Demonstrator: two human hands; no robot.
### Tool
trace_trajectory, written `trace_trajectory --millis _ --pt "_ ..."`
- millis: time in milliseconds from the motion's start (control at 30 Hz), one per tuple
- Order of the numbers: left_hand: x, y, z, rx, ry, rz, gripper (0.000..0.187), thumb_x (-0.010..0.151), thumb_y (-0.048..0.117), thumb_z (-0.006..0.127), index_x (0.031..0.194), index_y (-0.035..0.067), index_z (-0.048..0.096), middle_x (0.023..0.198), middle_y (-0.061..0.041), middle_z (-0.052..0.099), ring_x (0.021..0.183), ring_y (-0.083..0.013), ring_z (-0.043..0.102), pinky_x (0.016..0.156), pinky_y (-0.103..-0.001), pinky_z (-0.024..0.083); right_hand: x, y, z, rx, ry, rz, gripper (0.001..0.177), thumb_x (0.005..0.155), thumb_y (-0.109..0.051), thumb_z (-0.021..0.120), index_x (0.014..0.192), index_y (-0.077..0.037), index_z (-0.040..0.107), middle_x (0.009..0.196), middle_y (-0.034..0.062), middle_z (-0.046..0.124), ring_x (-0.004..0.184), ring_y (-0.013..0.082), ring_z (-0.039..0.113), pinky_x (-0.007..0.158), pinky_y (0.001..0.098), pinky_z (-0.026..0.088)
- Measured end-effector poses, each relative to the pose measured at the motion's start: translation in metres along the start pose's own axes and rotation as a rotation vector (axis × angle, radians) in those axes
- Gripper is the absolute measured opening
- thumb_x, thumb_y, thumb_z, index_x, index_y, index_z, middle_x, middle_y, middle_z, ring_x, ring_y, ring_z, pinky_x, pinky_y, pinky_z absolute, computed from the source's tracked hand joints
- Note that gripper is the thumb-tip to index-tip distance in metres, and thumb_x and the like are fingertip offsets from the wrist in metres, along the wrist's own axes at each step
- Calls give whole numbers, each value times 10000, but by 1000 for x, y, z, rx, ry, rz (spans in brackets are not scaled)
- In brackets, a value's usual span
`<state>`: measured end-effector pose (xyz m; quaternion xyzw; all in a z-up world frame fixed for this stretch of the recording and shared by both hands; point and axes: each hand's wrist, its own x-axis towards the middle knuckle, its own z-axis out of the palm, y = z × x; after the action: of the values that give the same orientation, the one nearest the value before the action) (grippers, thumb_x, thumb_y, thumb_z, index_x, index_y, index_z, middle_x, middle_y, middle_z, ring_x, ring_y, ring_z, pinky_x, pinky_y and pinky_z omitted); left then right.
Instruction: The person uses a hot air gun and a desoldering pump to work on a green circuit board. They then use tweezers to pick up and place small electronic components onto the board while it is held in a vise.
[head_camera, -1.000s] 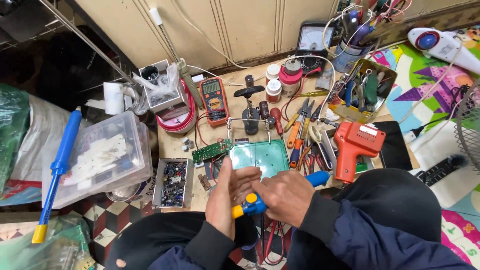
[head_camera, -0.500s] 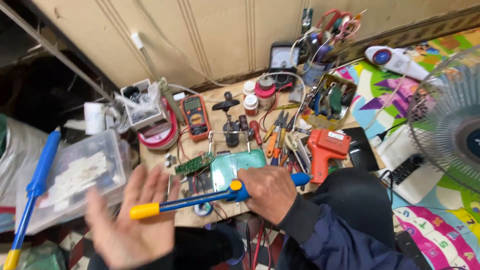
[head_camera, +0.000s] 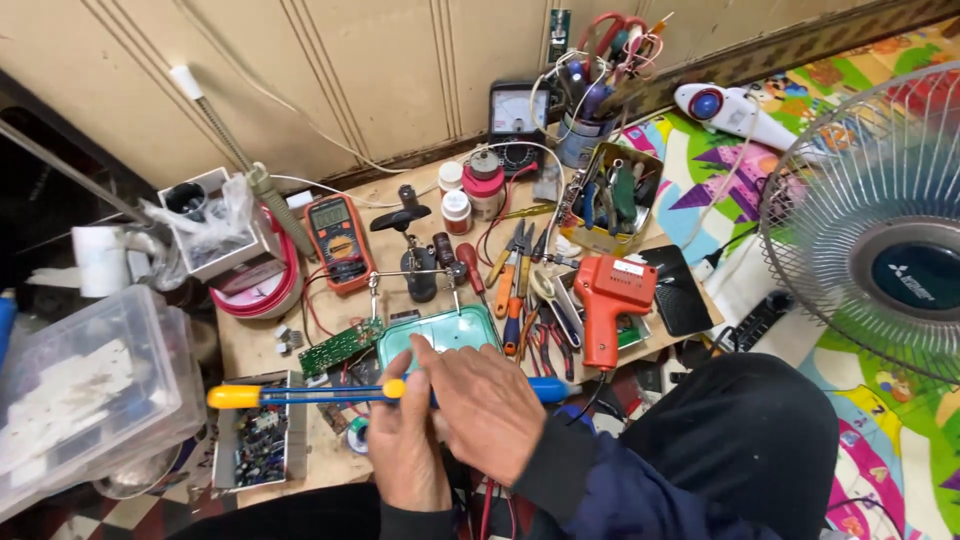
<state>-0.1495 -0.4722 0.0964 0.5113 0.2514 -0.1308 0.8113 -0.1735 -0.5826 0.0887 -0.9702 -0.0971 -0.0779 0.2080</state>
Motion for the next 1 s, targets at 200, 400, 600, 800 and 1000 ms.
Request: trace_trajectory --millis 200,400,600,800,1000 --pt "27 58 -32 -183 298 283 274 1073 241 721 1237 123 536 937 -165 721 831 -297 760 801 -453 688 -53 116 -6 505 409 826 431 865 -248 829 1292 -210 786 1347 65 809 1285 239 739 1132 400 513" --pt "4 167 -85 -131 325 629 366 1023 410 768 1333 317 597 980 93 690 648 -24 608 572 -173 530 -70 239 70 183 316 1295 706 894 -528 816 1390 -79 592 1414 223 683 1336 448 641 1080 577 496" --pt "22 215 -150 -224 70 791 255 1031 389 858 1071 227 665 844 92 552 683 33 481 649 -103 349 -94 301 111 283 349 1367 712 826 -665 892 1075 -38 665 1153 195 632 1078 425 658 994 495 463" --pt "-4 228 -108 -216 86 826 262 1033 291 860 1179 236 650 730 76 495 558 -25 429 533 -212 322 -52 233 66 1092 586 1298 349 953 -303 894 1103 -22 751 806 174 731 574 237 646 504 400 559" --pt "6 240 -122 -236 -7 767 644 747 633 891 1161 180 695 662 35 568 581 -106 508 639 -303 453 -39 97 9 897 660 1107 285 1082 -291 804 1125 -34 689 861 132 705 639 206 637 587 343 534"
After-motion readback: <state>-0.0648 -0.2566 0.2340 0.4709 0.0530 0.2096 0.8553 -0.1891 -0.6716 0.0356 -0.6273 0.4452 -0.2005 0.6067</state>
